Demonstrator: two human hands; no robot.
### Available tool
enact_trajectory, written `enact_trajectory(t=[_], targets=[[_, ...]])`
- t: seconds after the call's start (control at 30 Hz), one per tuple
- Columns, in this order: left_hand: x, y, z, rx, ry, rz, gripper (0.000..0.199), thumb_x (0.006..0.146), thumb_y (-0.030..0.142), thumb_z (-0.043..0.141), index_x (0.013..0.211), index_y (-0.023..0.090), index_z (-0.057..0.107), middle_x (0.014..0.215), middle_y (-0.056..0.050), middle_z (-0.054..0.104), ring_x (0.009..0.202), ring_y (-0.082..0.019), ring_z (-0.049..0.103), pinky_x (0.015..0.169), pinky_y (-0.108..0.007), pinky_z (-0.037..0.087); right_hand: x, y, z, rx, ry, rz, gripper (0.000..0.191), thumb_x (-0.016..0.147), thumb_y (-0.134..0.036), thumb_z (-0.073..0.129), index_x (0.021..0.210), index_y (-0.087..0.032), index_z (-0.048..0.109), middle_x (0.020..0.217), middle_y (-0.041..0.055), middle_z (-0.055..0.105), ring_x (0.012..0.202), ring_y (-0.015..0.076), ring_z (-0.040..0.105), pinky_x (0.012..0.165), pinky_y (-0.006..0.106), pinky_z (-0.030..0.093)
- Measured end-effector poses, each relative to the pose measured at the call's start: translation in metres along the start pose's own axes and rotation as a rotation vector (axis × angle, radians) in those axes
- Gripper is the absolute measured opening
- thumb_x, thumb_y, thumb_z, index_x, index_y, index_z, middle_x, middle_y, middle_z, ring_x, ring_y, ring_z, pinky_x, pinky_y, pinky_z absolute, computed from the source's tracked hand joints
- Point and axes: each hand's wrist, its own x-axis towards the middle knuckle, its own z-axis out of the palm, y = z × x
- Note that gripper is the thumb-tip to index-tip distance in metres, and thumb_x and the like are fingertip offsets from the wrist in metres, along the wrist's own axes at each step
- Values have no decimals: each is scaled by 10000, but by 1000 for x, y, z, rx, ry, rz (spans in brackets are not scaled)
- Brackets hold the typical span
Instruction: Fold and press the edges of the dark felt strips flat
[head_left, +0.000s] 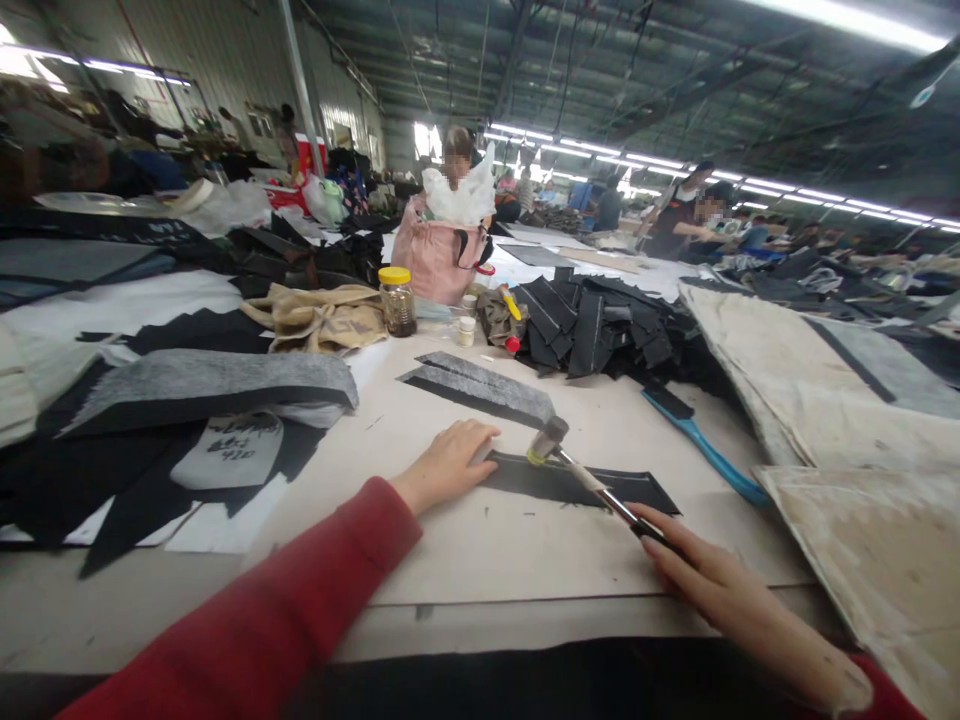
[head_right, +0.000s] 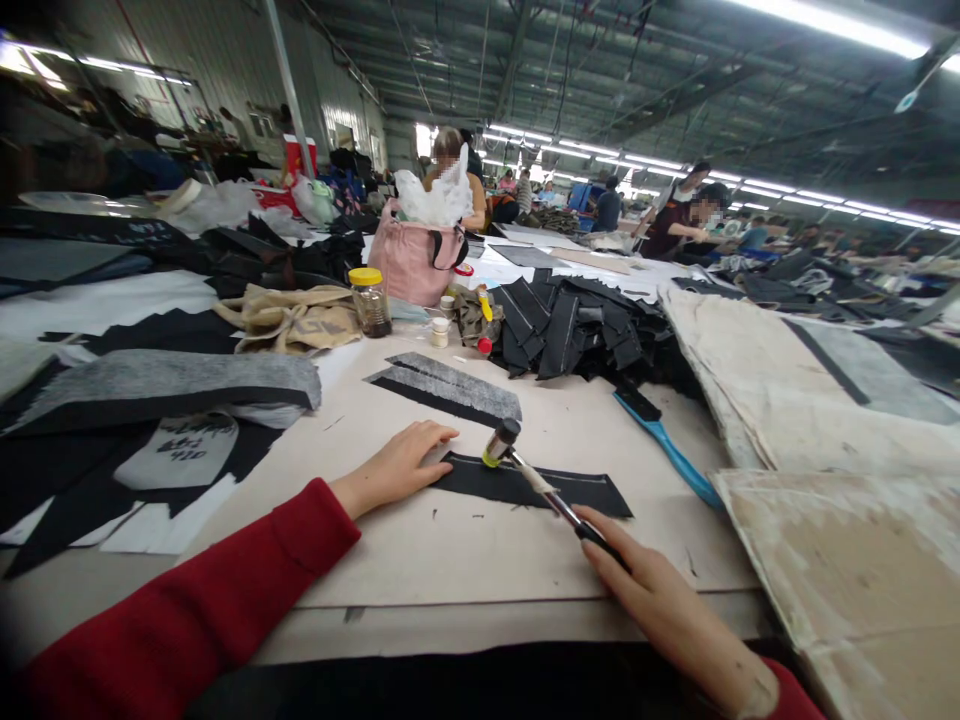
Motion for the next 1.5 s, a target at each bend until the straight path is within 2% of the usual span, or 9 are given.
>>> enact_trajectory(t=[0.2,0.33,0.5,0.63,0.8,0.97,1.13,1.3,1.5], targets=[[-1,0,1,24,4,-47,386,771,320,562,1125,200,468,1155,-51,508,1066,-205,445,914,-367,378,3,-18,7,-15,179,-51,537,873,-444,310,1366,-230,310,877,38,673,749,163,642,682,245,516],[-1,1,0,32,-12,-49,352,776,328,554,1097,202,484,1121,-46,524,1037,-200,461,894,-359,390,14,-26,17,-149,65,-196,485,868,-398,345,1325,-242,390,1176,45,586,1029,200,577,856,294,473],[-1,0,0,34,-13,-60,353,779,333,552,1097,196,487,1122,-51,525,1038,-200,460,899,-359,385,15,-29,10,-189,40,-187,463,869,-394,353,1309,-264,410,1130,17,616,1017,201,585,840,303,490],[-1,-1,0,29,-4,-30,354,783,332,550,1107,204,483,1147,-39,516,1063,-194,443,918,-355,370,4,-15,5,-166,205,-127,483,867,-396,356,1322,-239,397,1171,36,588,1070,214,548,890,314,461],[-1,1,-2,35,-29,-26,287,800,324,523,1070,228,510,1124,-27,520,1048,-188,446,903,-349,372,0,2,2,-196,24,-117,475,861,-401,365,1311,-254,410,1224,16,542,1118,215,507,939,353,421],[0,4,-4,27,-28,-18,227,800,304,516,1013,227,536,1085,-22,532,1017,-183,456,890,-346,373,-6,3,-4,-164,203,-113,501,852,-398,380,1329,-243,382,1293,22,465,1186,215,428,987,357,361],[1,5,-4,28,-40,-24,202,798,289,510,984,223,550,1072,-23,541,1007,-183,462,881,-342,377,-13,9,-4,-172,64,-90,458,845,-402,399,1270,-246,469,1239,11,521,1138,211,479,965,342,390],[2,2,-2,27,-24,-10,206,802,305,507,983,222,558,1070,-24,547,997,-184,468,886,-345,374,-26,25,-12,-166,244,-15,508,850,-418,382,1325,-237,389,1304,4,447,1198,202,402,1003,337,327],[3,2,-2,36,-36,-23,212,803,301,495,986,218,561,1079,-33,552,997,-188,474,885,-353,379,-41,46,-18,-212,139,22,481,835,-403,425,1297,-269,426,1264,-16,492,1154,213,458,988,351,359]])
